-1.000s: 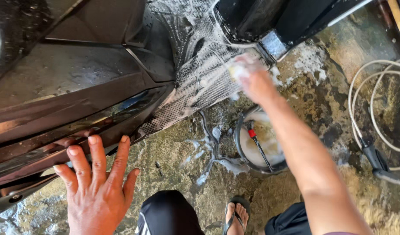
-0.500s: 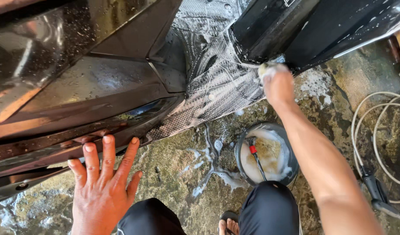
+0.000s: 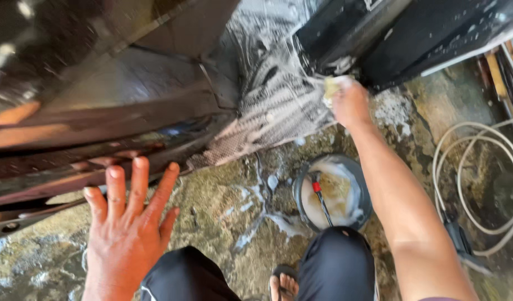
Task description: The person cleans a motorcycle by first scrubbing the front wheel and fork with a small brush dipped in soapy water. They then use a sponge to scrub the body panels, footrest area, and seat of the vehicle with soapy foam.
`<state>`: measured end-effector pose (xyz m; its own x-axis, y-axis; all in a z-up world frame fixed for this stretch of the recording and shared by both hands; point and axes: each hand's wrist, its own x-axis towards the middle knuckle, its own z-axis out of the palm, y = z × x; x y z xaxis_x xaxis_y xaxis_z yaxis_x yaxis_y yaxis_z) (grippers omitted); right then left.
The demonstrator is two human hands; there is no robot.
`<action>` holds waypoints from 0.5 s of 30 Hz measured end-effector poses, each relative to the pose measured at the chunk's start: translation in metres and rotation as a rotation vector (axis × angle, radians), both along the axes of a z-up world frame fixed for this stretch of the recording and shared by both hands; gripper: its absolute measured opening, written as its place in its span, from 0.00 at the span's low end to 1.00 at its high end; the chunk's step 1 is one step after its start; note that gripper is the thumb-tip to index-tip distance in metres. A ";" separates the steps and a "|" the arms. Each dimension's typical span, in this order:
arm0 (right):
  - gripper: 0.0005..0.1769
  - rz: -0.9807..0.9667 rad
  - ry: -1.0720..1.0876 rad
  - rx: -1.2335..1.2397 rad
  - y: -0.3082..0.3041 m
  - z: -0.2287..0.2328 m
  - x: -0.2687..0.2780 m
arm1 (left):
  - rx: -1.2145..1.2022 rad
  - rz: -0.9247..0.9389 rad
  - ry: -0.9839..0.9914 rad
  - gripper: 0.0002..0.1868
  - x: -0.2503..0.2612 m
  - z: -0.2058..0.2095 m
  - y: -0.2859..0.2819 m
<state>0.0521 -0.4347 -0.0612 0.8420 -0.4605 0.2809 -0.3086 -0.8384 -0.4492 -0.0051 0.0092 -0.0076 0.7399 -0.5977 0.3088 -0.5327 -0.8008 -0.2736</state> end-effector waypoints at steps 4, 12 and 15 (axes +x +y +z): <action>0.26 0.017 0.439 0.058 0.034 0.009 -0.008 | -0.019 -0.007 0.056 0.34 -0.002 -0.001 -0.003; 0.14 0.302 0.155 -0.304 0.033 -0.037 -0.087 | -0.121 -0.102 0.195 0.34 -0.003 0.004 -0.010; 0.11 0.282 -0.182 -0.141 0.025 -0.062 -0.140 | -0.066 -0.071 0.135 0.34 -0.002 -0.001 -0.010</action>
<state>-0.0877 -0.4098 -0.1230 0.8606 -0.1631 0.4825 0.0182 -0.9369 -0.3492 -0.0074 -0.0012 -0.0088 0.7339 -0.6316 0.2500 -0.6170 -0.7737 -0.1436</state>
